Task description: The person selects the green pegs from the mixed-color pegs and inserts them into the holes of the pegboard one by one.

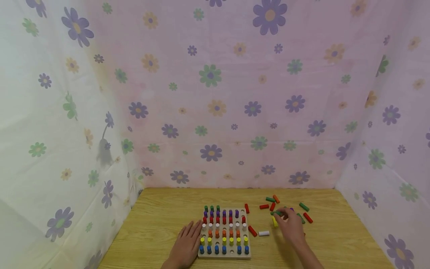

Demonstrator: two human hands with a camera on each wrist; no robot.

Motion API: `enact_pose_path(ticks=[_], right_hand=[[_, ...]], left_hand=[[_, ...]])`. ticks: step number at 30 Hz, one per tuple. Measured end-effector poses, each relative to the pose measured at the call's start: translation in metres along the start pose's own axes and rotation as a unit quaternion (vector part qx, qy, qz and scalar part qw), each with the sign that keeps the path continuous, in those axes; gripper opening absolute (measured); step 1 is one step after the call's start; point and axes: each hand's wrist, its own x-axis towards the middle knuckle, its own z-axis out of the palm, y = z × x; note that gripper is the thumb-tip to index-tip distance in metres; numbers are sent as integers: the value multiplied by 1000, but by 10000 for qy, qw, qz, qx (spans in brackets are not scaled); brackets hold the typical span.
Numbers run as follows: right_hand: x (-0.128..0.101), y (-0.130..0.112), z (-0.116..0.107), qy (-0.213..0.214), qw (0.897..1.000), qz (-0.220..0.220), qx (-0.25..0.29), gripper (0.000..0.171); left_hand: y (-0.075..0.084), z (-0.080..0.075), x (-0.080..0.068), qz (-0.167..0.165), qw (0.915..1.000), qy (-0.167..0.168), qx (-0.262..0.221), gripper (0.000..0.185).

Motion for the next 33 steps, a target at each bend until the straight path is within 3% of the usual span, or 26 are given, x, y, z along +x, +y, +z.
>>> enact_pose_path(ticks=[9, 16, 23, 33], right_hand=[[-2, -4, 7, -6, 9999, -81, 108, 14], [0, -6, 13, 48, 9995, -301, 31, 15], [-1, -14, 18, -106, 9992, -192, 331, 16], [0, -24, 28, -213, 9990, -191, 356, 20]], left_hand=[[2, -1, -1, -54, 9999, -73, -43, 64], [3, -4, -1, 14, 9999, 56, -128, 63], [3, -4, -3, 52, 9998, 79, -165, 61], [2, -1, -1, 6, 9999, 52, -120, 63]])
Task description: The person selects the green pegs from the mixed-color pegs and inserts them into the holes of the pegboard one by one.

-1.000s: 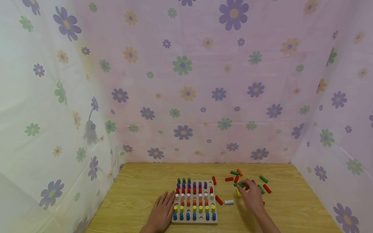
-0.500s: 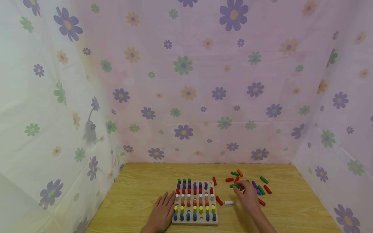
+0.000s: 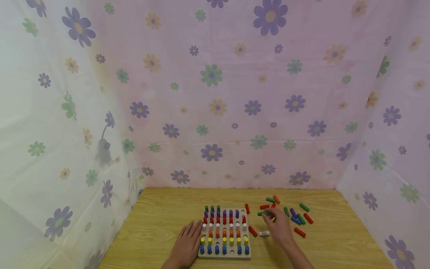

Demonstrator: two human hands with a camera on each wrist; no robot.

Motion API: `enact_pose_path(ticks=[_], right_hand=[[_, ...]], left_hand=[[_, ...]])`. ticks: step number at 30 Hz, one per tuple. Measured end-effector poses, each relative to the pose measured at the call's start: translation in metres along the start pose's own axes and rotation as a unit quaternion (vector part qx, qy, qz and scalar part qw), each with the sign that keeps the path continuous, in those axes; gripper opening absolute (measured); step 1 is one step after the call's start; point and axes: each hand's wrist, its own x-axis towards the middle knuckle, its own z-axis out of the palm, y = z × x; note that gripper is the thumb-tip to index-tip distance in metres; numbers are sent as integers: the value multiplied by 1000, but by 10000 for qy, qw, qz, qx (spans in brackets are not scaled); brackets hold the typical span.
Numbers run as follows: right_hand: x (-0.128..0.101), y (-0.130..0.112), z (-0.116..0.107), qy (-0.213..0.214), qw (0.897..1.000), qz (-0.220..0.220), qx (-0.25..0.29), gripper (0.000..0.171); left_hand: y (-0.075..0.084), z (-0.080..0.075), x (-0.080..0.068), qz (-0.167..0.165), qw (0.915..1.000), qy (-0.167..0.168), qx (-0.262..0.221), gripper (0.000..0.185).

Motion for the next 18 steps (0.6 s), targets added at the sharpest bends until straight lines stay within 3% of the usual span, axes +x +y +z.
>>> enact_pose_path(ticks=[10, 18], right_hand=[[9, -11, 10, -242, 9995, 159, 154, 16], [18, -19, 22, -334, 9979, 285, 469, 14]], left_hand=[[1, -13, 5, 6, 9999, -149, -64, 60], [-2, -14, 12, -11, 9998, -198, -49, 61]])
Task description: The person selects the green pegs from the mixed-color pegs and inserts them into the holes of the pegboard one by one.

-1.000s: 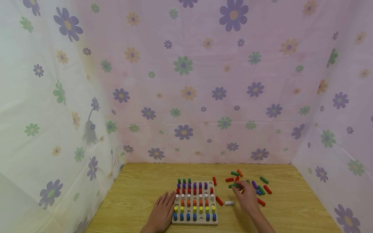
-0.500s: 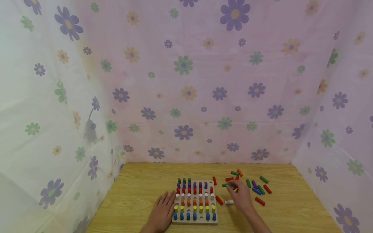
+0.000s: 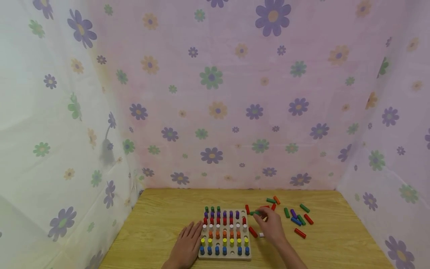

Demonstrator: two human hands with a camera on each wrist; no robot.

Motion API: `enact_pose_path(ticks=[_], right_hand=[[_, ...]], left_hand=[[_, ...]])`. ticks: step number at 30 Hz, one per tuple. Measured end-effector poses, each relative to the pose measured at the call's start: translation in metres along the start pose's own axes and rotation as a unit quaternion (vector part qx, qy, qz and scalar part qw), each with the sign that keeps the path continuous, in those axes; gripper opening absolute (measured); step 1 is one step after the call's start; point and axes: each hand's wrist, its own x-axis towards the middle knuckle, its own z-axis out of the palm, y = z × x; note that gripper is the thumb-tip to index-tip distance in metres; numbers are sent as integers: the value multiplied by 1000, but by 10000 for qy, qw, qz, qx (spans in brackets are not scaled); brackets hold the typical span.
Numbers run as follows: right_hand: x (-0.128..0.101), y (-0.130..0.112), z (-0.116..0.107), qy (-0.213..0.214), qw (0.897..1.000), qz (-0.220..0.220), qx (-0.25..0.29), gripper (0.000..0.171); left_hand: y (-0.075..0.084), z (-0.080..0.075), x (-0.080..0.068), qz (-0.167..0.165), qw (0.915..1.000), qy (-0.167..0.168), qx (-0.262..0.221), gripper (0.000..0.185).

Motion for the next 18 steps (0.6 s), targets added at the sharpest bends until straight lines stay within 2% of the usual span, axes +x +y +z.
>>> enact_pose_path(ticks=[9, 18], right_hand=[[1, -9, 6, -97, 9999, 45, 107, 14], [5, -15, 21, -77, 9998, -14, 208, 12]], left_hand=[[-4, 8, 1, 117, 9998, 175, 15, 62], [-3, 4, 0, 102, 9999, 99, 70, 62]])
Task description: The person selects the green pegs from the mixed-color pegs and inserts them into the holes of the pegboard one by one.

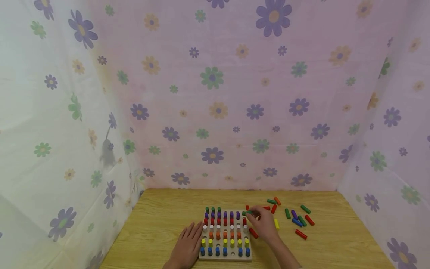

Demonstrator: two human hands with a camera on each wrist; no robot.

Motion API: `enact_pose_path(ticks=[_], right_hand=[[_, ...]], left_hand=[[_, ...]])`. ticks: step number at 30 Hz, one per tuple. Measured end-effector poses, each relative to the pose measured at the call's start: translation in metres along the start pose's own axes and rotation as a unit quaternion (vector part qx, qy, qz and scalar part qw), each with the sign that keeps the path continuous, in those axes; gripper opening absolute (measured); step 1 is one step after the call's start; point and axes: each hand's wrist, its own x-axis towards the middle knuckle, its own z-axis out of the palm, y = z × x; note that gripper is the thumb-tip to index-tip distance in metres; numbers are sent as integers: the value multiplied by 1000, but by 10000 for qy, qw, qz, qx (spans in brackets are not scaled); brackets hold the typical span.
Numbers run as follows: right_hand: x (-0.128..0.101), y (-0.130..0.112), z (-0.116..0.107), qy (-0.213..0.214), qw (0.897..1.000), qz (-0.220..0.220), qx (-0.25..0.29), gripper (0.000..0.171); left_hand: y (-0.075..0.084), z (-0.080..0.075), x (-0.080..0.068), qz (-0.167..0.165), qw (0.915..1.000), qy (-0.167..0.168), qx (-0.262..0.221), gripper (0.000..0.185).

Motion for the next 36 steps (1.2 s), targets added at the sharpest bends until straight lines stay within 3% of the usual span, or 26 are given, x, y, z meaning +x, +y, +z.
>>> enact_pose_path(ticks=[12, 30, 36], right_hand=[[5, -8, 13, -243, 9997, 41, -26, 16], [17, -12, 36, -273, 9982, -532, 17, 11], [21, -14, 44, -380, 9982, -437, 140, 13]], left_hand=[[-2, 2, -1, 30, 10000, 75, 47, 62], [-3, 4, -1, 21, 10000, 89, 29, 63], [-2, 3, -1, 5, 10000, 56, -13, 63]])
